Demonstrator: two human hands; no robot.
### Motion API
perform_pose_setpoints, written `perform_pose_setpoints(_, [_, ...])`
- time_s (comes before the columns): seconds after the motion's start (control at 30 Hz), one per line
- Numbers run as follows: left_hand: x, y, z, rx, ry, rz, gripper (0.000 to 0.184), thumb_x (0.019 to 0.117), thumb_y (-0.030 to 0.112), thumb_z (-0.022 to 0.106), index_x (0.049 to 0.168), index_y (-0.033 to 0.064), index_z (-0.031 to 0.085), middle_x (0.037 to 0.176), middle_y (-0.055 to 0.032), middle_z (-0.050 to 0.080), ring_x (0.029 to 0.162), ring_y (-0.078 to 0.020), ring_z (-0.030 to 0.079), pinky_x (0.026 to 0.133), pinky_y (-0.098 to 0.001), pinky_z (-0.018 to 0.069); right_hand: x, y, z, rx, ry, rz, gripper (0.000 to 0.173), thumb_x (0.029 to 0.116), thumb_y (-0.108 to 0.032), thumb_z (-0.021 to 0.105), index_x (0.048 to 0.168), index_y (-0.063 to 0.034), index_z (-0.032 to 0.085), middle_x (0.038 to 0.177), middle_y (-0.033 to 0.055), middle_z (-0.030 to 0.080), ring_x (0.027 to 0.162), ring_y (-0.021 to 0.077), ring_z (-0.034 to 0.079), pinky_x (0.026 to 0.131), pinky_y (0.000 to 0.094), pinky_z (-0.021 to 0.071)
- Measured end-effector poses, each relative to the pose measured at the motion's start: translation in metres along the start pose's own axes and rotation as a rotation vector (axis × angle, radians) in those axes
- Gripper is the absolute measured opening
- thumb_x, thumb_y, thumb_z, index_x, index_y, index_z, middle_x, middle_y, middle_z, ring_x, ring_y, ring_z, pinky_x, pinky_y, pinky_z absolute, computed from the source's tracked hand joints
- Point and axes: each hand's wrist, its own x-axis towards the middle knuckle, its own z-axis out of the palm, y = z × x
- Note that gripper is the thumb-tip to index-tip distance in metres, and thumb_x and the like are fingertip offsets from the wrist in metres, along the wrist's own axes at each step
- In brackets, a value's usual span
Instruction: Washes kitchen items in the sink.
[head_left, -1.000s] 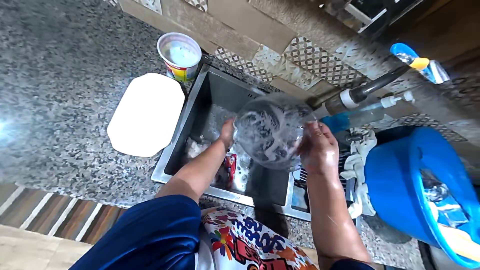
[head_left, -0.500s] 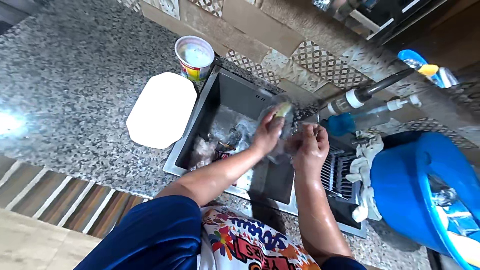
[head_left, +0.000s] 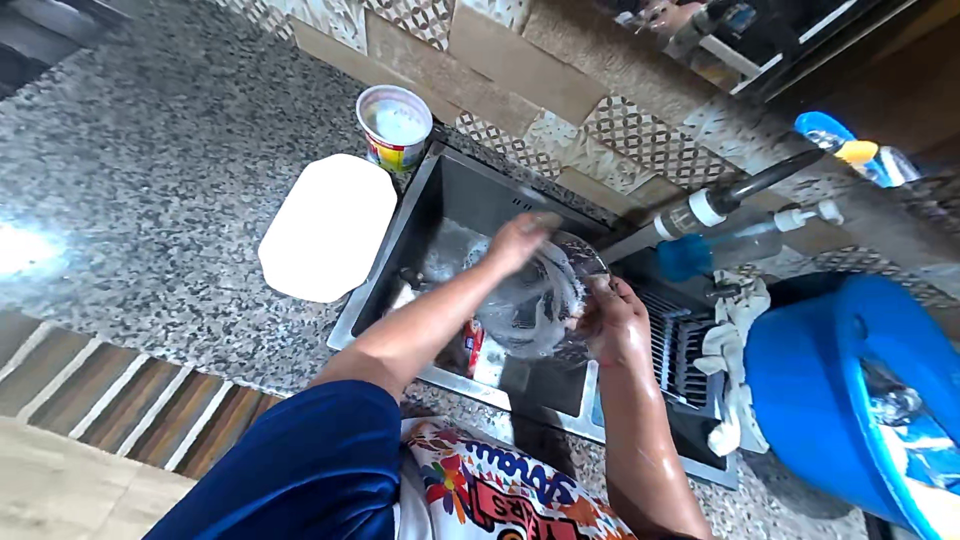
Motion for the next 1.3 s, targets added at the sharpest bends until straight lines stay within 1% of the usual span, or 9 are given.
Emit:
perform_pose_setpoints(0.13, [0.007,-0.074,-0.051,-0.240,-0.095,-0.669,0.063,0.1068,0.058,0.039,0.145,0.0097,0.054,0.140,-0.0166,0.059,0.128,-0.0285,0.057,0.106,-0.0535,0.0477,-0.004,-0.008,-0.026,0.220,-0.035,-0.024,0.032,0.1080,-0.017,0.032,0.099,-0.0124,0.063,0.063,-0.0031,0.063,0.050,0.0048,0.060,0.048,0.0216,0.0545])
perform_pose_setpoints(0.2, [-0.012,-0.084,-0.064,-0.491,-0.134,-0.824,0.056,0.1069,0.059,0.032,0.128,0.0154,0.059,0.108,-0.0080,0.066,0.094,-0.0201,0.064,0.079,-0.0428,0.0558,0.000,-0.005,-0.038,0.297,-0.025,-0.048,0.035,0.1079,-0.018,0.032,0.096,-0.0137,0.064,0.063,-0.0044,0.063,0.050,0.0026,0.059,0.048,0.0190,0.0526])
perform_pose_setpoints(0.33, [-0.025,-0.085,-0.084,-0.938,-0.171,-0.628,0.052,0.1083,0.050,0.024,0.108,0.0173,0.064,0.084,-0.0011,0.069,0.071,-0.0119,0.067,0.062,-0.0298,0.0581,0.027,0.029,-0.056,0.273,0.205,0.014,0.035,0.1115,-0.033,0.034,0.102,-0.0164,0.063,0.071,-0.0063,0.065,0.059,0.0012,0.061,0.055,0.0196,0.0542])
perform_pose_setpoints(0.4, [-0.017,-0.075,-0.097,-0.962,-0.107,-0.488,0.043,0.1092,0.042,0.029,0.110,0.0171,0.063,0.083,-0.0001,0.068,0.067,-0.0094,0.064,0.058,-0.0259,0.0562,0.046,0.062,-0.063,0.239,0.299,0.125,0.046,0.1102,-0.047,0.036,0.127,-0.0105,0.059,0.098,0.0054,0.069,0.086,0.0146,0.068,0.076,0.0374,0.0598])
perform_pose_setpoints(0.53, [-0.015,0.001,-0.101,-0.845,0.035,-0.464,0.025,0.1052,0.023,0.037,0.099,0.0147,0.059,0.076,-0.0010,0.067,0.058,-0.0082,0.063,0.050,-0.0227,0.0538,0.061,0.123,-0.041,0.301,0.368,0.283,0.046,0.1111,-0.045,0.028,0.129,-0.0089,0.051,0.100,0.0096,0.061,0.087,0.0208,0.062,0.076,0.0437,0.0557])
perform_pose_setpoints(0.8, [-0.026,0.066,0.000,-0.497,0.036,-0.443,0.022,0.0933,0.003,0.058,0.115,0.0005,0.058,0.084,-0.0106,0.065,0.066,-0.0180,0.065,0.059,-0.0342,0.0584,0.077,0.157,-0.017,0.338,0.047,0.536,0.069,0.1035,-0.068,0.019,0.146,-0.0194,0.044,0.131,0.0135,0.060,0.114,0.0295,0.060,0.089,0.0532,0.0525])
perform_pose_setpoints(0.97, [-0.030,0.033,0.078,-0.108,-0.092,-0.404,0.056,0.0834,0.004,0.076,0.135,-0.0026,0.053,0.116,-0.0233,0.066,0.105,-0.0320,0.066,0.091,-0.0516,0.0556,0.072,0.123,-0.035,0.310,-0.117,0.199,0.079,0.1000,-0.074,0.009,0.147,-0.0194,0.042,0.126,0.0094,0.062,0.110,0.0220,0.062,0.088,0.0442,0.0555])
perform_pose_setpoints(1.07, [-0.034,0.007,0.109,-0.135,-0.091,-0.478,0.057,0.0910,0.009,0.071,0.143,-0.0007,0.048,0.125,-0.0253,0.063,0.114,-0.0355,0.064,0.096,-0.0545,0.0531,0.073,0.126,-0.057,0.192,-0.091,0.033,0.098,0.0872,-0.083,0.045,0.160,-0.0188,0.026,0.146,0.0092,0.053,0.126,0.0212,0.056,0.098,0.0452,0.0529])
perform_pose_setpoints(1.3, [-0.056,-0.036,0.111,-0.084,-0.390,-0.393,0.058,0.1131,0.042,0.030,0.139,-0.0031,0.054,0.135,-0.0249,0.060,0.127,-0.0311,0.058,0.110,-0.0494,0.0449,0.077,0.150,-0.074,0.130,0.193,0.029,0.095,0.0843,-0.029,0.073,0.162,-0.0170,0.019,0.148,0.0149,0.048,0.123,0.0241,0.057,0.095,0.0461,0.0540])
